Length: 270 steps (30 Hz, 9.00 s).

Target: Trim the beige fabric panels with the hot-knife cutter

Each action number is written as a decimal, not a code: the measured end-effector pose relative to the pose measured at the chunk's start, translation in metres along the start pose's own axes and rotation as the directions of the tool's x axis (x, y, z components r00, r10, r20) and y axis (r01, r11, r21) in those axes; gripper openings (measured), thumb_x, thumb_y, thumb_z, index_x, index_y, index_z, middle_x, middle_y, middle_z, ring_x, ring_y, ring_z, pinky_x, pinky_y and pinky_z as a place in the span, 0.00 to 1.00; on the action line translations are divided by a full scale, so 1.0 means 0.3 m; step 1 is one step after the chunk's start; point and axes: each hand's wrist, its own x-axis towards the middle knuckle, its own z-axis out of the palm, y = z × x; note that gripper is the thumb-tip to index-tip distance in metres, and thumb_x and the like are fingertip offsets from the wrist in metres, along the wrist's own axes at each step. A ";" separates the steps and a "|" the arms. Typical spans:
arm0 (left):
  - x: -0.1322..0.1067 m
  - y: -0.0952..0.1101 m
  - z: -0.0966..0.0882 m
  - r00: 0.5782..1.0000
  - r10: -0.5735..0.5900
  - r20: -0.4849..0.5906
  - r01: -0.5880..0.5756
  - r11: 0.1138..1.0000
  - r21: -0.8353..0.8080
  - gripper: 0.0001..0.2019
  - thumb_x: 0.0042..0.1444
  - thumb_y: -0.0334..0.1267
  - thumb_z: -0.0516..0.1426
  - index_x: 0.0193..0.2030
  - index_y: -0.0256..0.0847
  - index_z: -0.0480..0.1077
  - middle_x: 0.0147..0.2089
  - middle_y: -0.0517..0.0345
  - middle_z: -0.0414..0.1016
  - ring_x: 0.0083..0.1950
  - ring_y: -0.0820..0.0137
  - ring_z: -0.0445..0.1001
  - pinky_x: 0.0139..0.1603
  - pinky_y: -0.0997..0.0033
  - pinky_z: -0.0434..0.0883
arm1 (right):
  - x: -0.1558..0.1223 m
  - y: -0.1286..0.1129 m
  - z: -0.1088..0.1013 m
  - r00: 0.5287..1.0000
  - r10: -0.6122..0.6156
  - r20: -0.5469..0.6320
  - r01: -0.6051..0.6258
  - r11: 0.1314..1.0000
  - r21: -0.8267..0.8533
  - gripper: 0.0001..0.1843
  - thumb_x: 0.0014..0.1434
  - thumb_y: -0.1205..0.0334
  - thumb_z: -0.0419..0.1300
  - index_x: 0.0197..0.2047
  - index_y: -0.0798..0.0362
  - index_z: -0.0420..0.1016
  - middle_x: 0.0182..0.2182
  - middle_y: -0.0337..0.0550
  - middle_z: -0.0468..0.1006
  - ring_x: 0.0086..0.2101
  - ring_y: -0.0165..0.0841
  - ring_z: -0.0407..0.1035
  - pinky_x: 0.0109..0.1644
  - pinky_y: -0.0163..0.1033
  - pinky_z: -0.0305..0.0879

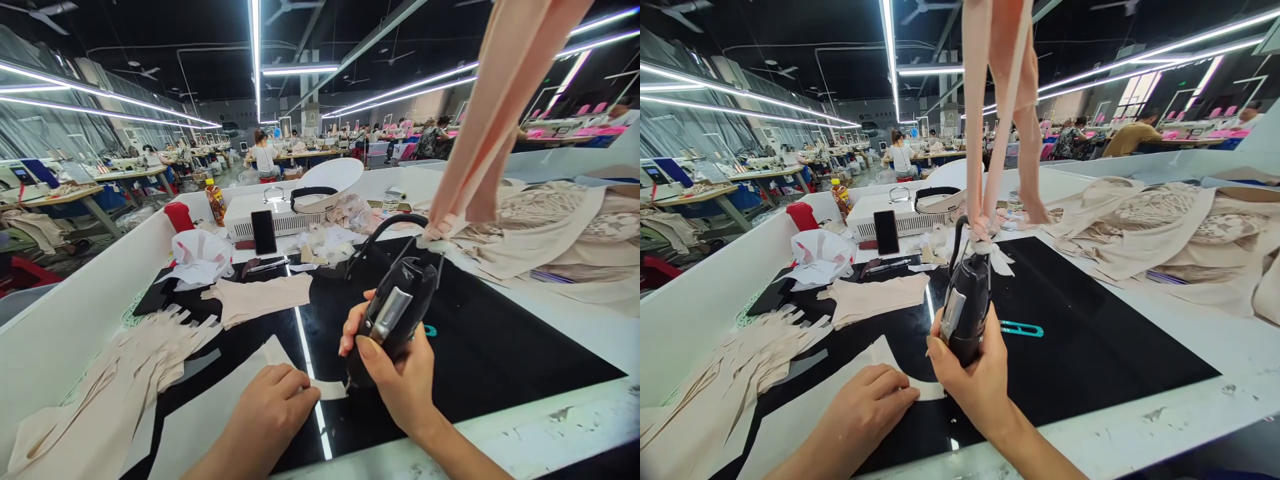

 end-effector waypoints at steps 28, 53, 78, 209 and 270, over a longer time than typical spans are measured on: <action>0.000 0.005 0.037 0.997 -0.033 -0.065 0.032 0.999 -0.024 0.09 0.71 0.27 0.53 0.45 0.41 0.74 0.39 0.58 0.77 0.38 0.66 0.75 0.39 0.65 0.72 | 0.012 0.056 0.075 0.999 0.043 -0.005 -0.043 0.995 0.088 0.18 0.63 0.57 0.70 0.53 0.42 0.69 0.34 0.34 0.77 0.26 0.30 0.73 0.30 0.37 0.75; -0.005 0.009 0.041 0.996 -0.050 -0.070 0.048 0.998 -0.038 0.09 0.69 0.25 0.54 0.46 0.41 0.73 0.39 0.59 0.77 0.39 0.65 0.75 0.39 0.64 0.72 | 0.003 0.056 0.033 1.000 0.008 -0.023 -0.007 0.998 0.064 0.19 0.64 0.58 0.69 0.55 0.42 0.70 0.35 0.35 0.77 0.26 0.29 0.73 0.30 0.36 0.76; -0.022 0.003 0.030 0.998 -0.053 -0.042 0.049 0.995 -0.092 0.10 0.69 0.26 0.55 0.49 0.44 0.74 0.42 0.58 0.78 0.41 0.64 0.74 0.41 0.64 0.72 | -0.011 0.042 0.056 0.999 0.038 -0.022 -0.035 0.994 0.103 0.18 0.65 0.55 0.70 0.55 0.41 0.71 0.35 0.35 0.77 0.27 0.28 0.73 0.31 0.35 0.75; 0.166 -0.178 -0.090 0.781 0.011 0.624 0.219 0.931 -0.290 0.20 0.59 0.50 0.69 0.55 0.53 0.72 0.66 0.58 0.73 0.78 0.47 0.52 0.73 0.22 0.39 | 0.015 0.078 0.117 0.995 0.088 -0.048 -0.084 0.994 0.077 0.15 0.59 0.62 0.68 0.45 0.46 0.66 0.31 0.32 0.75 0.25 0.28 0.71 0.32 0.35 0.73; 0.156 -0.181 -0.108 0.785 0.000 0.620 0.241 0.922 -0.304 0.30 0.59 0.50 0.69 0.66 0.55 0.69 0.72 0.52 0.66 0.79 0.44 0.50 0.72 0.20 0.40 | -0.009 0.065 0.134 0.995 0.098 -0.020 -0.096 0.992 0.087 0.15 0.60 0.61 0.67 0.47 0.45 0.68 0.33 0.34 0.76 0.26 0.30 0.72 0.32 0.38 0.75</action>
